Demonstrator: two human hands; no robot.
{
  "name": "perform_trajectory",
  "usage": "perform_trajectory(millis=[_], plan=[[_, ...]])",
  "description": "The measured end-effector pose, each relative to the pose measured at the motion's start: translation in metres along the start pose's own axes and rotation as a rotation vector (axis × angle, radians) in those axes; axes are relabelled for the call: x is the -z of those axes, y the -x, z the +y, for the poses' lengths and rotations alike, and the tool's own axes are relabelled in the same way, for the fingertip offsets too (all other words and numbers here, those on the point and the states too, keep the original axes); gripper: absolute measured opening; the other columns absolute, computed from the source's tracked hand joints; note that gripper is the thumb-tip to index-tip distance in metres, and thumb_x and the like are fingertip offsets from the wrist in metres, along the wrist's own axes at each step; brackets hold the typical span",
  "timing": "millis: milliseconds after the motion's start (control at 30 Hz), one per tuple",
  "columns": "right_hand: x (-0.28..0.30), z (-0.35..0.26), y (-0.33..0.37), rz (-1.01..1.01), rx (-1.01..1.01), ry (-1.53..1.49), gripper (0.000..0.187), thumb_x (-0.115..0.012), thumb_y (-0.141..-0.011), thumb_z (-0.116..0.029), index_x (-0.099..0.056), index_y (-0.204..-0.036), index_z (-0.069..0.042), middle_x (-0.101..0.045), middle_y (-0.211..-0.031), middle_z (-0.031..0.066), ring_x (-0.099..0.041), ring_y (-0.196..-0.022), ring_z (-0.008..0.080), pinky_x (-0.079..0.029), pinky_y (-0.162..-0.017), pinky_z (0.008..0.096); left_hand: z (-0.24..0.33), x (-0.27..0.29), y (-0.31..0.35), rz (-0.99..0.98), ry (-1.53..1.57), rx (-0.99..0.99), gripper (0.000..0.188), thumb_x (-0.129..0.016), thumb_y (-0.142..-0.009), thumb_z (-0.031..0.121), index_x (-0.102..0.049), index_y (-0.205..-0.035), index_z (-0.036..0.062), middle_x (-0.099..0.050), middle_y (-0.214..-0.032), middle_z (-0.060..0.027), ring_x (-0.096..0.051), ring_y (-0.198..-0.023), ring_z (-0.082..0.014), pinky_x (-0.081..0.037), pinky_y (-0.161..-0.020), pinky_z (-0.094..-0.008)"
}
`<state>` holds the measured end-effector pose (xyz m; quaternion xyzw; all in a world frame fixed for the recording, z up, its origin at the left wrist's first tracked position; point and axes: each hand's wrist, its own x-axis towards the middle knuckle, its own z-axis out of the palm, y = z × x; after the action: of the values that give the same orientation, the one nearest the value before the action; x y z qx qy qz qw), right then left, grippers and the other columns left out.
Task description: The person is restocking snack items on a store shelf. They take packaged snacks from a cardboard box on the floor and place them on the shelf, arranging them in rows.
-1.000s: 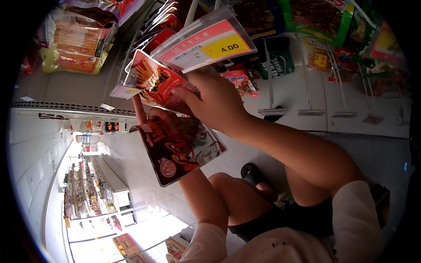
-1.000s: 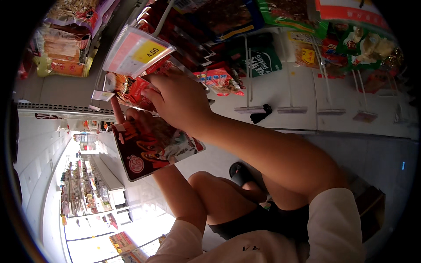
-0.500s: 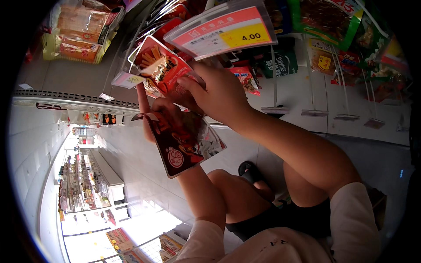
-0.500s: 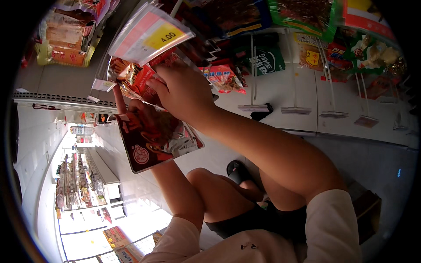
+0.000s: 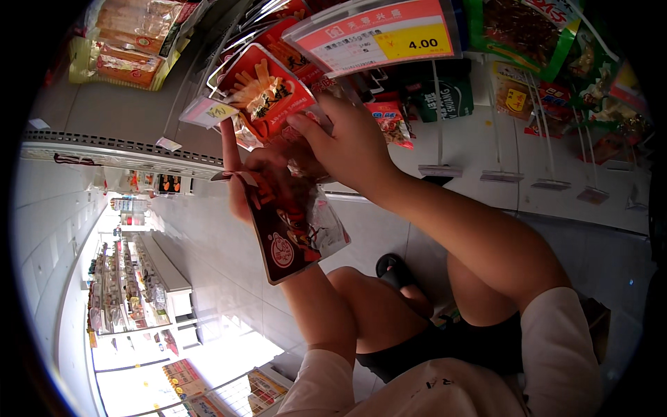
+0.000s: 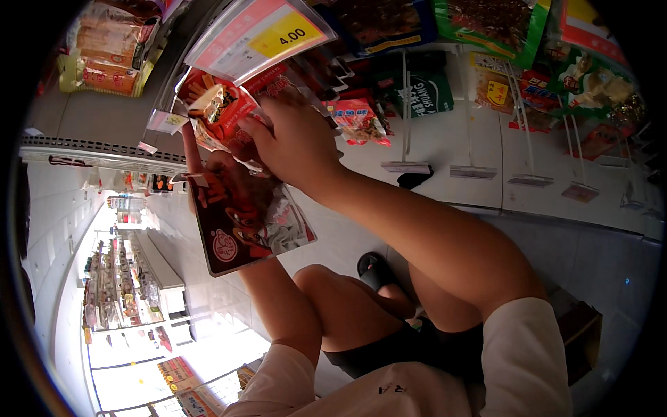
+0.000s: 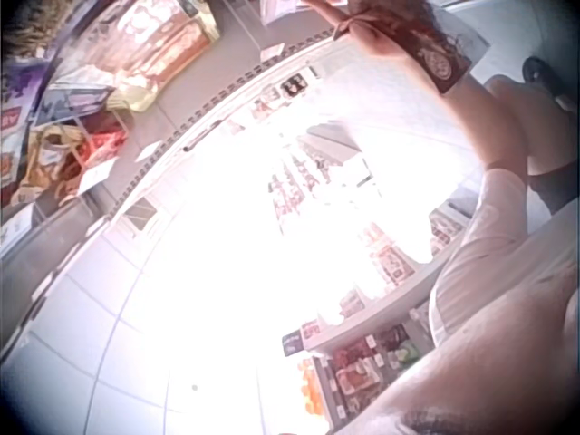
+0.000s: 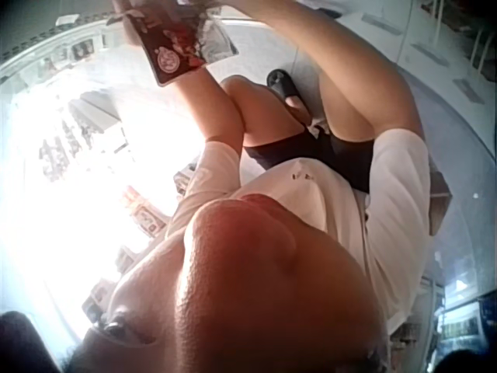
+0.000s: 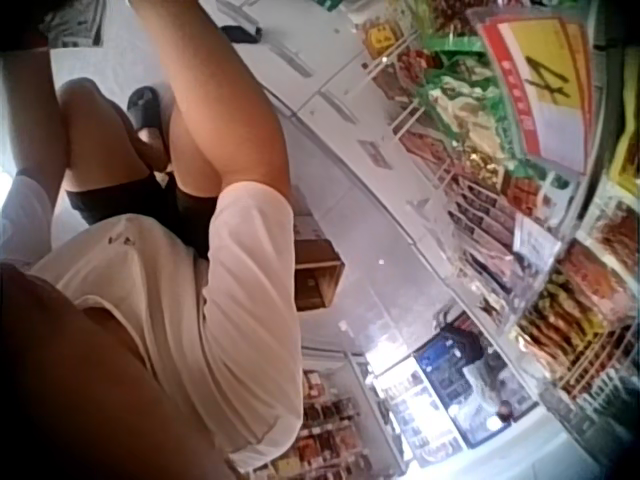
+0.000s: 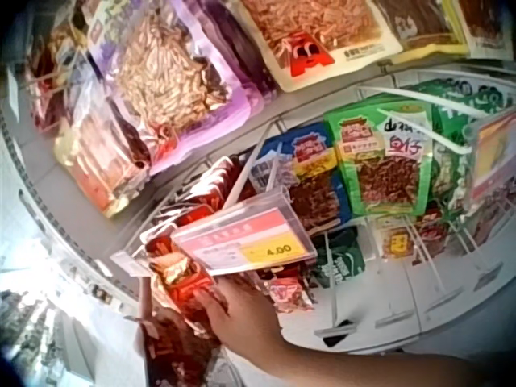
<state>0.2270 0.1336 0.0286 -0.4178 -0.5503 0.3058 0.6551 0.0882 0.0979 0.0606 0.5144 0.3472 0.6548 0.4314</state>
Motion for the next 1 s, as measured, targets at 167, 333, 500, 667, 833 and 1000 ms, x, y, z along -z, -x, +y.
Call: perform_trajectory(millis=[167, 333, 500, 667, 833, 1000], plan=[[-0.007, 0.005, 0.0, 0.064, 0.025, -0.057, 0.03, -0.067, -0.092, -0.031, -0.065, -0.098, -0.002, -0.066, -0.094, 0.0187, -0.064, -0.089, 0.0396, -0.051, -0.075, 0.049, 0.005, -0.001, 0.0, -0.09, 0.03, -0.03, 0.066, -0.033, -0.104, 0.035, -0.017, -0.161, 0.0052, -0.064, -0.088, -0.0128, -0.041, -0.05, -0.0057, -0.032, -0.042, -0.0221], [-0.002, 0.008, -0.006, 0.063, -0.109, -0.007, 0.035, -0.069, -0.091, -0.036, -0.066, -0.1, -0.002, -0.068, -0.092, 0.0197, -0.066, -0.086, 0.04, -0.052, -0.074, 0.0484, 0.011, -0.009, 0.006, -0.094, 0.102, 0.003, 0.064, -0.032, -0.103, 0.032, -0.022, -0.16, 0.0045, -0.064, -0.086, -0.0122, -0.041, -0.05, -0.006, -0.033, -0.043, -0.022], [0.005, 0.016, -0.013, -0.015, -0.117, -0.089, 0.045, -0.07, -0.094, -0.035, -0.064, -0.121, 0.0, -0.073, -0.105, 0.0163, -0.071, -0.096, 0.0226, -0.054, -0.084, 0.034, 0.003, 0.022, -0.012, -0.132, 0.066, 0.124, 0.071, -0.044, -0.101, 0.032, -0.019, -0.16, 0.004, -0.067, -0.082, -0.0141, -0.042, -0.04, -0.012, -0.035, -0.037, -0.0271], [0.024, 0.017, -0.014, 0.024, 0.006, -0.098, 0.041, -0.069, -0.093, -0.026, -0.062, -0.123, 0.0, -0.071, -0.111, 0.0166, -0.069, -0.1, 0.0286, -0.053, -0.085, 0.0375, -0.005, 0.024, -0.019, 0.123, -0.19, 0.109, 0.055, -0.046, -0.097, 0.026, -0.05, -0.147, 0.0032, -0.069, -0.089, -0.0089, -0.062, -0.074, -0.011, -0.048, -0.069, -0.0238], [0.053, 0.008, -0.014, 0.111, 0.196, 0.145, 0.041, -0.071, -0.095, -0.019, -0.059, -0.132, -0.007, -0.066, -0.113, 0.0051, -0.063, -0.1, 0.0164, -0.051, -0.088, 0.0301, -0.006, 0.014, -0.017, 0.335, -0.167, 0.148, 0.035, -0.056, -0.087, 0.015, -0.065, -0.119, 0.0054, -0.066, -0.102, -0.0005, -0.059, -0.087, -0.0104, -0.047, -0.074, -0.0251], [0.068, -0.017, -0.006, -0.137, -0.043, -0.189, 0.026, -0.063, -0.102, -0.021, -0.062, -0.118, -0.001, -0.067, -0.103, 0.0044, -0.061, -0.101, 0.0137, -0.05, -0.089, 0.0276, 0.002, -0.001, -0.014, 0.233, -0.067, 0.122, 0.021, -0.057, -0.092, 0.009, -0.064, -0.111, 0.0005, -0.068, -0.092, -0.0038, -0.064, -0.073, -0.0101, -0.051, -0.056, -0.0254]])
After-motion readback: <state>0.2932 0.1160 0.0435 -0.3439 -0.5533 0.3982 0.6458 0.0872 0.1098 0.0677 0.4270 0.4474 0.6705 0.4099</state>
